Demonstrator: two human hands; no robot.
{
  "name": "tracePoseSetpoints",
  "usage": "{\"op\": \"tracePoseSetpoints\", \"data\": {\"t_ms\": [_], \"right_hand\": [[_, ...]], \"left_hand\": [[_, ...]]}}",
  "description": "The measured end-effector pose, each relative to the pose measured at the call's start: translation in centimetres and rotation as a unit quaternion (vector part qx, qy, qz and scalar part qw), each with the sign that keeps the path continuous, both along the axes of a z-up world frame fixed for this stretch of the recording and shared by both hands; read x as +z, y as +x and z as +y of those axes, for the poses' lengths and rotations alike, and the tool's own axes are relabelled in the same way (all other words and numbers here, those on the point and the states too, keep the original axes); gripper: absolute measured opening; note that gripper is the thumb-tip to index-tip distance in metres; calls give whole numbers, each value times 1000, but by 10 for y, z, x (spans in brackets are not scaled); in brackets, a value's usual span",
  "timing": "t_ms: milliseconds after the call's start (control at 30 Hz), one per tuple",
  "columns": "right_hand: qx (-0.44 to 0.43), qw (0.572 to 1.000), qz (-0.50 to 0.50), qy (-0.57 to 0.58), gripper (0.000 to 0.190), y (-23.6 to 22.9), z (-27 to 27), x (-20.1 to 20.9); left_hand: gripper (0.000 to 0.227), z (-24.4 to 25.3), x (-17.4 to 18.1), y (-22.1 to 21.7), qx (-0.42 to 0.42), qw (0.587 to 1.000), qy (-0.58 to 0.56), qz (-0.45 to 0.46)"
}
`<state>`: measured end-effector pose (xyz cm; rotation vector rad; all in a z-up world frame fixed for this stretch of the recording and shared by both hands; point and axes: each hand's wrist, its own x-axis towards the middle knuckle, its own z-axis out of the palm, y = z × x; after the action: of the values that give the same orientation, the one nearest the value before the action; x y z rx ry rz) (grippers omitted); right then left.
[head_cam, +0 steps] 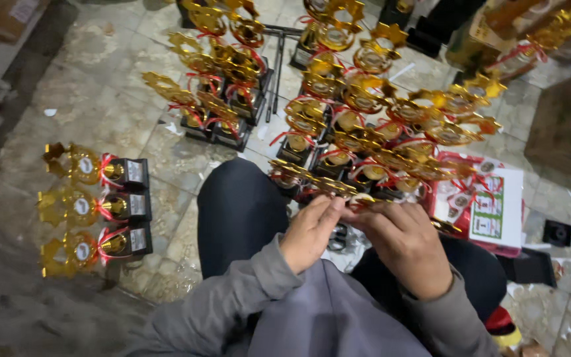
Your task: The person sits on the floor and assembles gold trophies by attaching circular stickers to the top of each trophy. They pick up trophies from a pile, apply the stickers, and place the finished trophies on the floor.
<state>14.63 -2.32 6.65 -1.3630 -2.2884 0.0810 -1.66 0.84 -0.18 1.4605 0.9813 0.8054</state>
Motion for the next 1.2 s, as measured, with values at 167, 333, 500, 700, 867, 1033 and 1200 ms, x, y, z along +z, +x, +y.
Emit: {"op": "tracePoseSetpoints", "data": {"t_ms": [167,333,500,700,867,1033,1200], "right_hand": [[-56,987,129,-77,5,-9,3,-8],[-155,958,210,-118,46,-7,3,-14],[-161,949,238,-130,5,-4,1,-15],[-213,920,299,-137,9,7,-7,-29],[-231,893,361,-138,6,15,-13,-32],[-240,894,367,-96,9,24,-20,-37],[-227,882,409,-53,12,15,-25,-14]], "left_hand": [[44,14,5,-17,24,998,-26,-52],[50,101,6,-82,203,961,115,150],[70,212,-56,-147,149,800,207,543],[33,264,-187,-179,85,684,306,657],[18,240,-128,-175,105,664,408,618],[13,167,54,-169,182,778,398,450],[19,95,183,-142,272,814,513,27]]}}
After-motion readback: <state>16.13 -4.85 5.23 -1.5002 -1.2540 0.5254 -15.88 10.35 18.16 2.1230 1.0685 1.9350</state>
